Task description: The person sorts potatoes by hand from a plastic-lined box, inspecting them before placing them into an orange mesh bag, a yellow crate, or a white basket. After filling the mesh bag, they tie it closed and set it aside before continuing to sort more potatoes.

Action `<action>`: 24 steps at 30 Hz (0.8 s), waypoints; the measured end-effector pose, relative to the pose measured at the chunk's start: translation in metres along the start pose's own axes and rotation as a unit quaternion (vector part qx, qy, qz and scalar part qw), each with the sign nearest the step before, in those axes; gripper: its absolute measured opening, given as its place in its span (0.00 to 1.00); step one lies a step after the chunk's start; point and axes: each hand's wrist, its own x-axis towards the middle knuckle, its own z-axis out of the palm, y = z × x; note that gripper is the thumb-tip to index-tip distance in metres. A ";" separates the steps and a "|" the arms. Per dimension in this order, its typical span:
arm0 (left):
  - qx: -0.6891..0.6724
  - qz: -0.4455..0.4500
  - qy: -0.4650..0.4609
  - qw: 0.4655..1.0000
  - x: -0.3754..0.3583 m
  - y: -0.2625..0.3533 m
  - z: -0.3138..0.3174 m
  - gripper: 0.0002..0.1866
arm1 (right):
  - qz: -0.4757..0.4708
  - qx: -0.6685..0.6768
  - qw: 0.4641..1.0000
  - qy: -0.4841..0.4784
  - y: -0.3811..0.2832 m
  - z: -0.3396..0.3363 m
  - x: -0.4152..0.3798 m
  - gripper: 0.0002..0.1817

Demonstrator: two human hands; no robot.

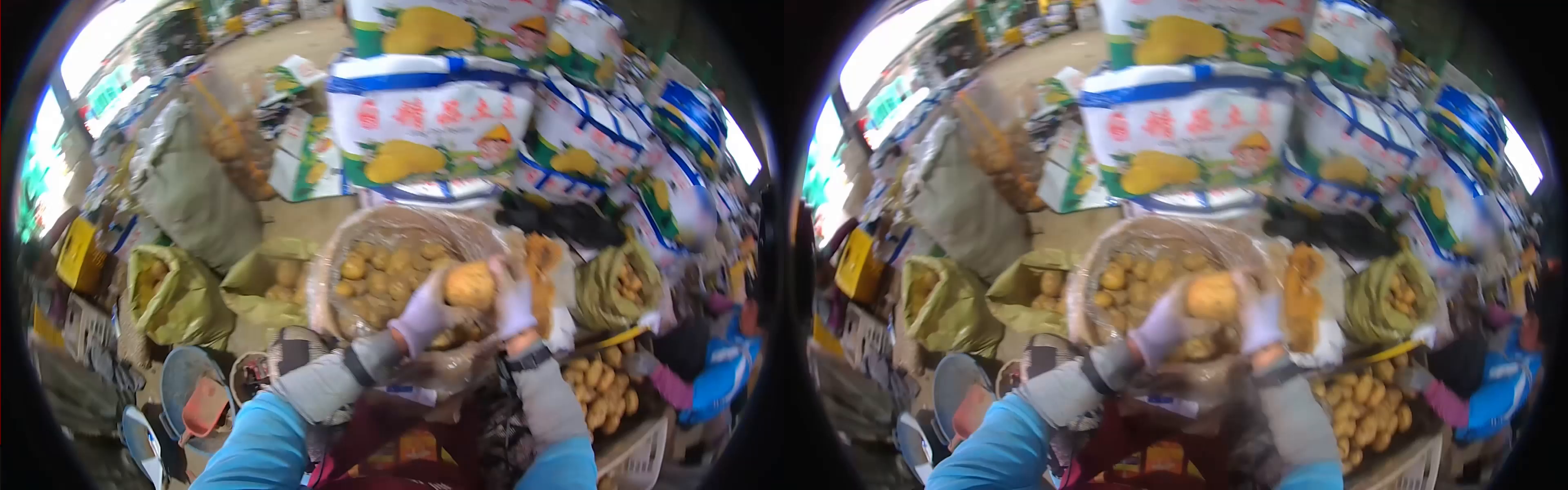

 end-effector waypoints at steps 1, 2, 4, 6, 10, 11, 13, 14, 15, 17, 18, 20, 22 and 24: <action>-0.021 0.003 0.010 1.000 0.000 0.006 0.006 0.43 | 0.005 0.055 0.998 0.017 -0.007 0.005 -0.002 0.21; -0.093 -0.017 -0.012 0.995 0.005 -0.003 0.007 0.43 | 0.000 0.111 0.993 0.029 -0.015 0.007 -0.001 0.21; -0.206 -0.072 -0.048 0.975 0.012 -0.007 -0.002 0.44 | 0.142 0.299 0.944 -0.009 0.028 -0.007 0.023 0.19; -0.265 -0.122 -0.066 0.954 0.013 0.003 -0.011 0.44 | 0.111 0.267 0.955 -0.072 0.029 -0.022 0.029 0.19; -0.268 -0.158 -0.054 0.949 0.017 0.017 -0.019 0.39 | 0.097 0.262 0.951 -0.137 0.004 -0.014 0.020 0.33; -0.256 -0.167 -0.053 0.951 0.015 0.020 -0.020 0.38 | 0.048 0.183 0.971 -0.143 -0.001 -0.010 0.016 0.37; -0.315 -0.238 -0.067 0.916 0.010 0.017 -0.028 0.29 | -0.104 -0.060 0.976 -0.184 -0.015 -0.007 0.008 0.49; -0.341 -0.282 -0.070 0.894 0.010 0.010 -0.034 0.27 | -0.134 -0.118 0.965 -0.192 -0.016 -0.006 0.004 0.48; -0.365 -0.324 -0.073 0.870 0.010 0.005 -0.037 0.25 | -0.165 -0.175 0.950 -0.199 -0.017 -0.006 0.002 0.47; -0.349 -0.303 -0.057 0.885 0.006 0.009 -0.036 0.23 | -0.062 -0.106 0.968 -0.218 -0.028 -0.009 0.004 0.39; -0.342 -0.292 -0.049 0.892 0.005 0.015 -0.034 0.22 | 0.032 -0.029 0.976 -0.214 -0.037 -0.010 0.006 0.37; -0.330 -0.311 -0.035 0.891 0.004 0.017 -0.034 0.23 | 0.114 0.095 0.968 -0.204 -0.038 -0.013 0.014 0.35; -0.384 -0.320 -0.094 0.861 0.003 0.013 -0.038 0.25 | 0.091 0.194 0.957 -0.195 -0.022 -0.018 0.019 0.34; -0.503 -0.302 -0.217 0.780 0.012 -0.009 -0.055 0.30 | -0.143 0.037 0.966 -0.212 -0.025 -0.007 0.010 0.42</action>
